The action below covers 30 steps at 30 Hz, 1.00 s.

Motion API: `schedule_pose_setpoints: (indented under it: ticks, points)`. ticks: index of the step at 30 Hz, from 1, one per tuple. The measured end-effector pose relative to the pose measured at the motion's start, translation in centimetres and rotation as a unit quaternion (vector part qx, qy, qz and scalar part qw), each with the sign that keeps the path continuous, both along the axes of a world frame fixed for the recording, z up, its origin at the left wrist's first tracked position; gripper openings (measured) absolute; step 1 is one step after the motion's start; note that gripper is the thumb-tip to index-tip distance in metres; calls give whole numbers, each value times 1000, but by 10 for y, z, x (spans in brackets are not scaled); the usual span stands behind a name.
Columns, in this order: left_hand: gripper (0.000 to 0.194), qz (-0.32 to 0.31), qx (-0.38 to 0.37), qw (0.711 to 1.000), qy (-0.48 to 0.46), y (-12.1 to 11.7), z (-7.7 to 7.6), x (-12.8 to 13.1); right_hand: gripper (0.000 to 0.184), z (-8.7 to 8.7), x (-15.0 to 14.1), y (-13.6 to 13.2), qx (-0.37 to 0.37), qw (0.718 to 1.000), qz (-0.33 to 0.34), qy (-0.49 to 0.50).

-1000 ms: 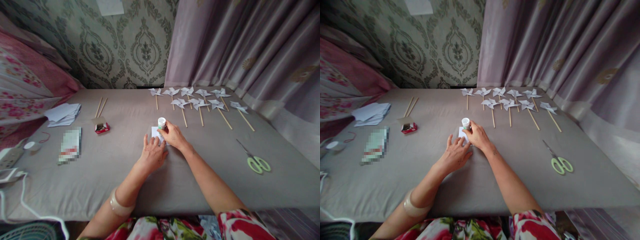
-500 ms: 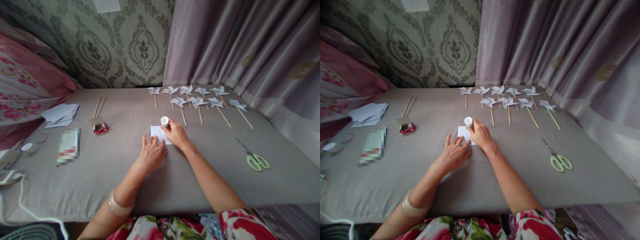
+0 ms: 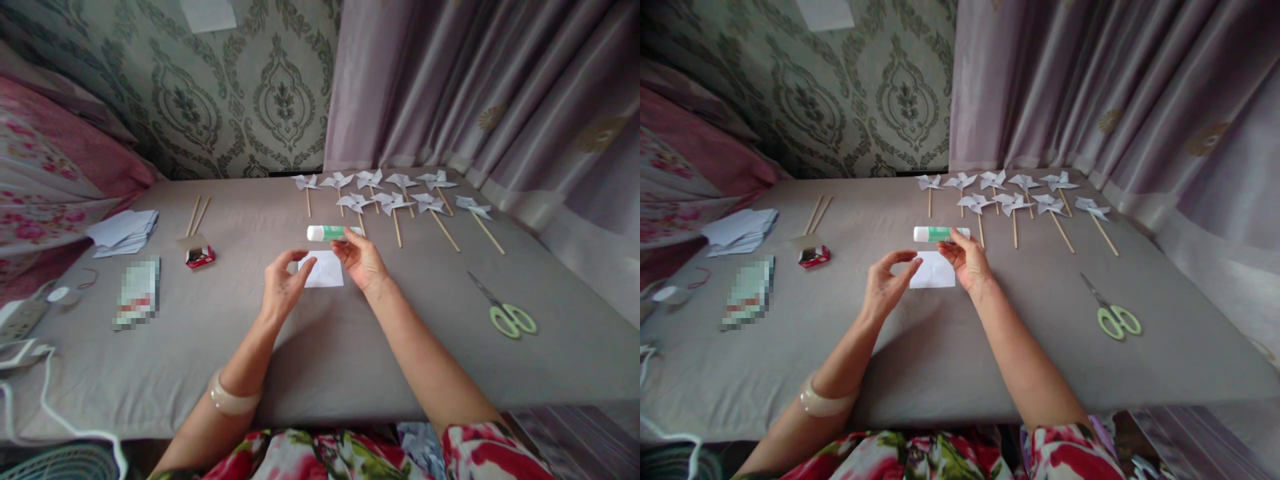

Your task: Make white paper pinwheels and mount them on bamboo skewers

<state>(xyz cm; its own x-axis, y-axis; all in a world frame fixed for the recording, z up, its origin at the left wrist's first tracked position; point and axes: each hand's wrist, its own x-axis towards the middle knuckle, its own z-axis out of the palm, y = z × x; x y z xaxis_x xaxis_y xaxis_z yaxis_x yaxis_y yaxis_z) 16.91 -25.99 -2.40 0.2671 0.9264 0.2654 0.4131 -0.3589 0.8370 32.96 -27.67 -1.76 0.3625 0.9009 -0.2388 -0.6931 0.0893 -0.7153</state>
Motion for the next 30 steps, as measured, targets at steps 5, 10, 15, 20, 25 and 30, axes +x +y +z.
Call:
schedule_pose_setpoints:
  ticks: [5, 10, 15, 20, 25, 30]
  points:
    - [42, -29, -52, 984, -171, 2, -4, 6, 19, -1, -28, -5, -24, 991, 119, 54]
    - [40, -33, -68, 970, -231, 7, -4, 6, 42, 1, -31, -11, -95, 968, 230, -33]
    - [31, 141, 49, 987, -60, 35, 1, -32, 28, 7, -4, -18, -110, 963, 153, -191]
    - [29, 230, 59, 970, 44, 63, -4, -89, 18, -3, 10, -25, -96, 944, 98, -300]
    - [32, 280, 47, 957, 67, 75, -11, -114, 18, -17, -4, -30, -85, 920, 128, -361]
    - [34, 281, 65, 955, 69, 82, -12, -114, 18, -30, -11, -34, -77, 884, 150, -436]
